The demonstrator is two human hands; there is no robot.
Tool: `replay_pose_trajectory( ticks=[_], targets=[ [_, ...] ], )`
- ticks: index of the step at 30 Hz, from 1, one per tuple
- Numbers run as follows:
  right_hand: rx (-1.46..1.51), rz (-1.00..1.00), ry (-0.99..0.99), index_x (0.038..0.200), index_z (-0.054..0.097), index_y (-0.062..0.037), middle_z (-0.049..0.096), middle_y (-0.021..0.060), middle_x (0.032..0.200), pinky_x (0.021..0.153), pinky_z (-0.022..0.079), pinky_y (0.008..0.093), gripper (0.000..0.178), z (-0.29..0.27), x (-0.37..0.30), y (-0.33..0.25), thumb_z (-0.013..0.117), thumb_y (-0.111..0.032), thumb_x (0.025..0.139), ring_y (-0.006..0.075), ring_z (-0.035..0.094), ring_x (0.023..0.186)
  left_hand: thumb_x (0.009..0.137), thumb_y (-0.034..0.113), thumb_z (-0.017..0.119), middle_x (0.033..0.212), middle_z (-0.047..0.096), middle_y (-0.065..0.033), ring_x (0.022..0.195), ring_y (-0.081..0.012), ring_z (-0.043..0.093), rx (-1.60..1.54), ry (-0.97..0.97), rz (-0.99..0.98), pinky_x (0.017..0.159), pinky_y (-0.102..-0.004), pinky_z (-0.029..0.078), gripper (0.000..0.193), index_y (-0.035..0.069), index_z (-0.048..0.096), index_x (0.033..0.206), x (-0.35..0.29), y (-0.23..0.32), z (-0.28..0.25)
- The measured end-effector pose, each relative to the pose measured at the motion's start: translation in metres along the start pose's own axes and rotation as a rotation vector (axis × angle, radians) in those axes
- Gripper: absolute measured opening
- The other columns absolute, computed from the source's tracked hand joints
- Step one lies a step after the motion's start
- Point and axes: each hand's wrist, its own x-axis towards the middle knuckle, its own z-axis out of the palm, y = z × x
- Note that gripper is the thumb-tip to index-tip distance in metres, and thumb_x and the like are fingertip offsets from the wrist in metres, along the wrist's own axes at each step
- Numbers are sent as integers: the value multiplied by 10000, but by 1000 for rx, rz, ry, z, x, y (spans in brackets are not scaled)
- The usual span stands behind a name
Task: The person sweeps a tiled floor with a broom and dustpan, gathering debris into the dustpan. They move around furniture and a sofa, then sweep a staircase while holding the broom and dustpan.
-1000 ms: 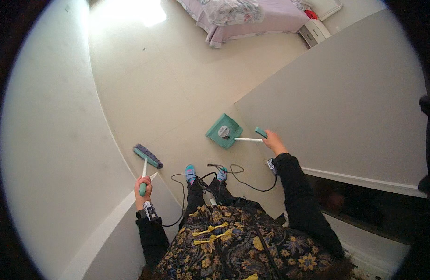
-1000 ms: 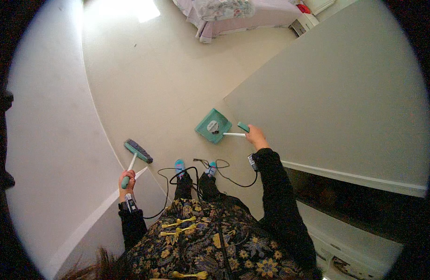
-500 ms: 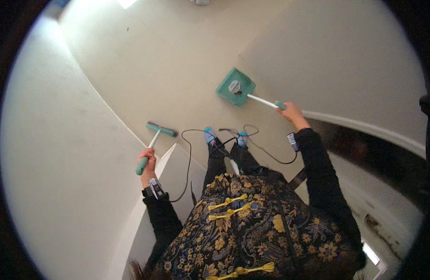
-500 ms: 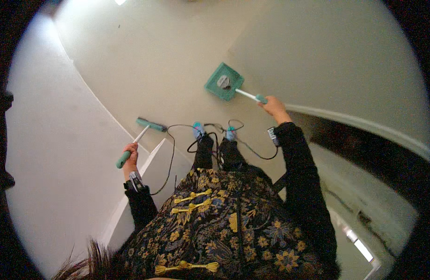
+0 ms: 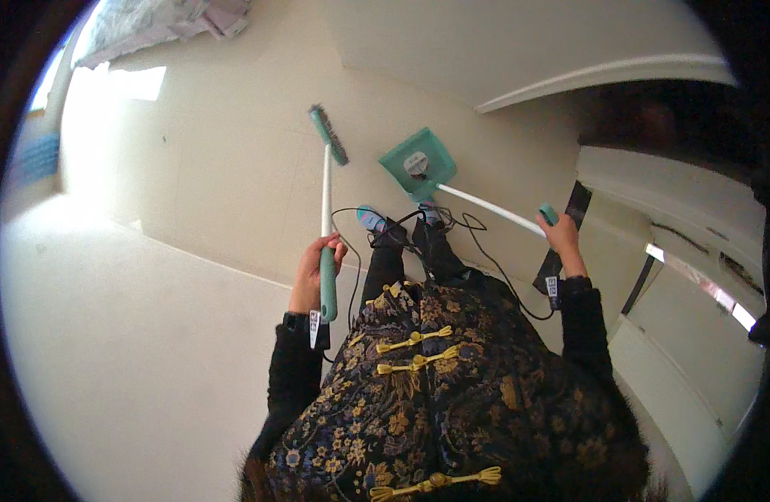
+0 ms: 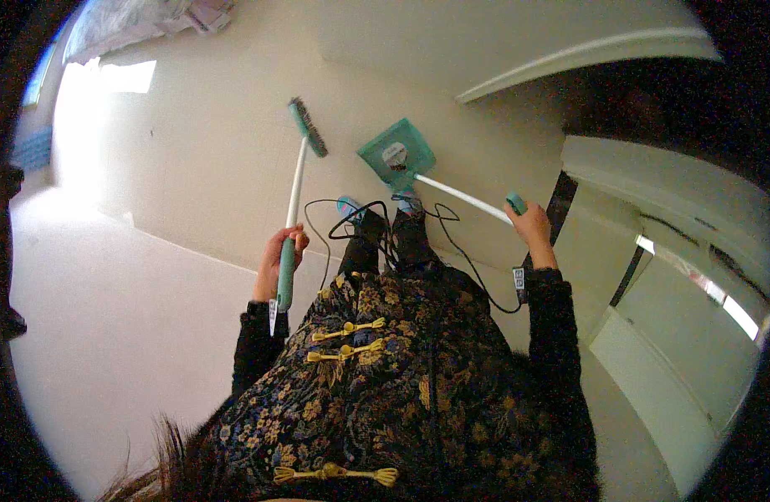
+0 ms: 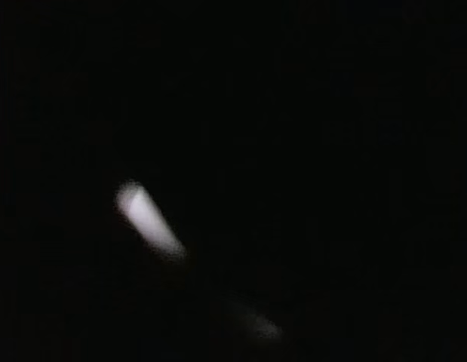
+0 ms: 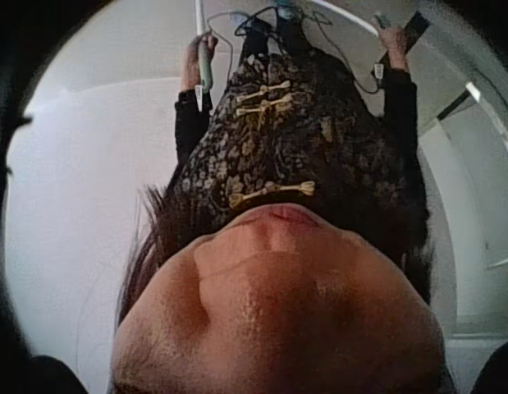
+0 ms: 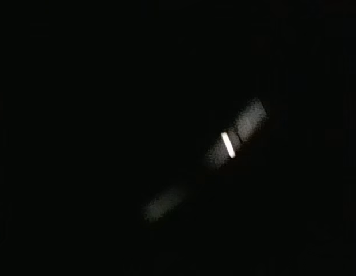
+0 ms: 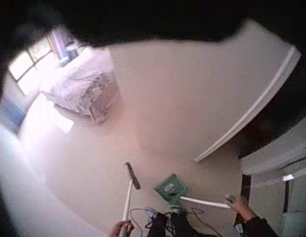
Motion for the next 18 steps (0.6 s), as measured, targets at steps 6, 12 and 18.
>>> replay_pose_trajectory(
  ticks=[6, 12, 18],
  targets=[
    [40, 132, 7, 881, 656, -61, 627, 152, 756, 634, 469, 411, 453, 21, -5, -36, 608, -482, 721, 308, 606, 731, 895, 192, 472, 784, 484, -9, 662, -24, 453, 891, -356, 59, 578, -125, 391, 333, -70, 417, 1093, 72, 55, 108],
    [93, 331, 14, 843, 663, -74, 618, 141, 720, 612, 461, 412, 394, 47, -17, -70, 607, -448, 737, 308, 593, 689, 883, 174, 484, 784, 489, -14, 687, -46, 478, 2067, -575, 605, 608, -147, 411, 386, -72, 395, 1166, 171, 101, 159],
    [-1, 286, 114, 832, 659, -79, 617, 125, 705, 589, 452, 415, 341, 64, -5, -94, 621, -406, 743, 299, 584, 653, 883, 121, 439, 715, 475, -23, 595, -82, 479, 3601, -490, 1991, 525, -188, 443, 331, -55, 396, 1159, 258, 242, 130]
  ],
)
